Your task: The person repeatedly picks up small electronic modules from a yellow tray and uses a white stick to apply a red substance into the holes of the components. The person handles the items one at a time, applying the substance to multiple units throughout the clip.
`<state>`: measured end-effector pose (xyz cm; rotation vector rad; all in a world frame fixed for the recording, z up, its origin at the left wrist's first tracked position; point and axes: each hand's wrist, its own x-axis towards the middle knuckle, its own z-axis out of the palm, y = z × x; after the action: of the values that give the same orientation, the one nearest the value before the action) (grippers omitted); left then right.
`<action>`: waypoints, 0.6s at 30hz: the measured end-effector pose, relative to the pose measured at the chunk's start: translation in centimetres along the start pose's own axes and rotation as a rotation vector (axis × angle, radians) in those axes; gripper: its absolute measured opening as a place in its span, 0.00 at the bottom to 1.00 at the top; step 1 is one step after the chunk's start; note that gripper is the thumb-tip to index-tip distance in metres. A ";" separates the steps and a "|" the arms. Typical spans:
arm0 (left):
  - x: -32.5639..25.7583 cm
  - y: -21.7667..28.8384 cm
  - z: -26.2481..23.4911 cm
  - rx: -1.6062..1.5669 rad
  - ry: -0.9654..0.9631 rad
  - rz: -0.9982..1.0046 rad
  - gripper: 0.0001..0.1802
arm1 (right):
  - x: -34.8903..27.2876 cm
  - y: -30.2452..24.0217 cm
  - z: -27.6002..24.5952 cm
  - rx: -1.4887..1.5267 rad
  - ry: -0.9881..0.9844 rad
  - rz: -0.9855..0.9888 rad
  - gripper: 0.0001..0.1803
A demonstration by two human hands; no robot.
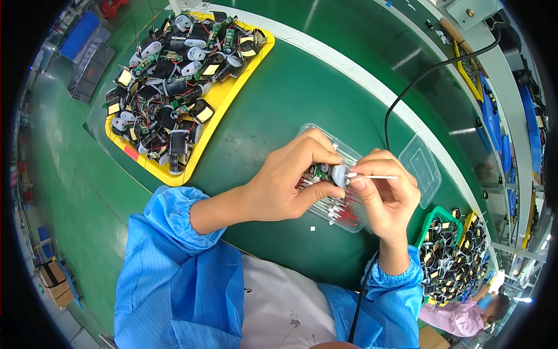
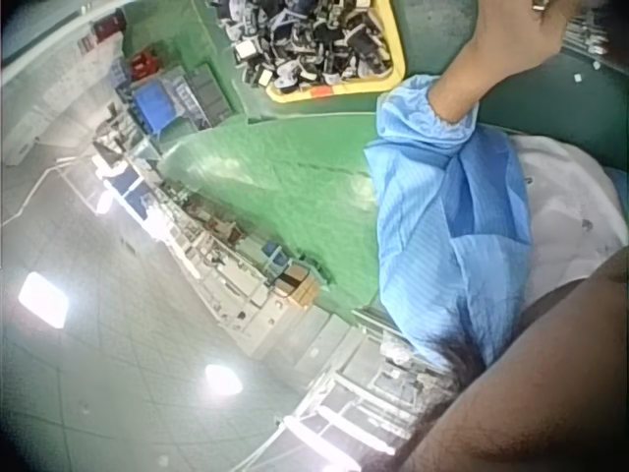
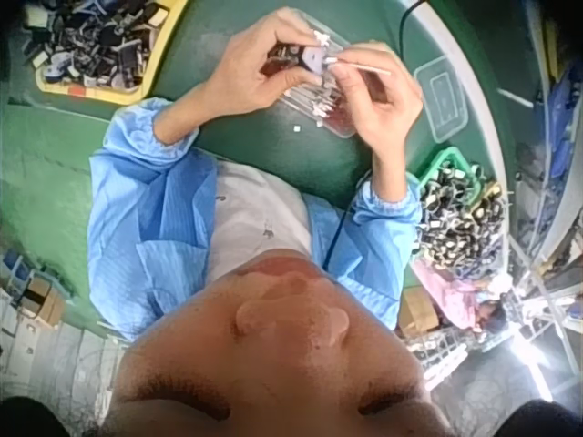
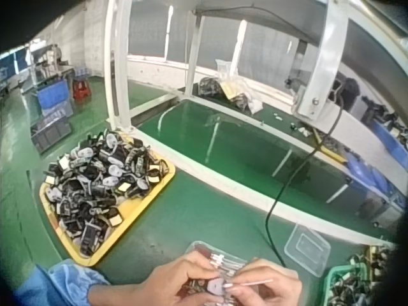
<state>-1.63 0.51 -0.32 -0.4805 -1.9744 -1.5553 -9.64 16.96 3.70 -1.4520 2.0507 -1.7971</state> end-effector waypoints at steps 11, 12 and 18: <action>-0.6 0.3 0.6 0.055 0.095 -0.047 0.21 | -0.4 -0.1 1.0 -0.020 0.043 0.031 0.06; -0.6 0.3 0.6 0.060 0.090 -0.042 0.21 | -0.4 0.1 0.9 0.006 0.024 0.042 0.06; -1.0 0.1 0.9 -0.113 0.086 -0.179 0.20 | -0.7 0.1 1.1 0.021 0.055 0.114 0.07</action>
<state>-1.01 1.44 -0.97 -0.2816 -1.9150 -1.7747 -8.70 16.57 2.90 -1.2669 2.0873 -1.8276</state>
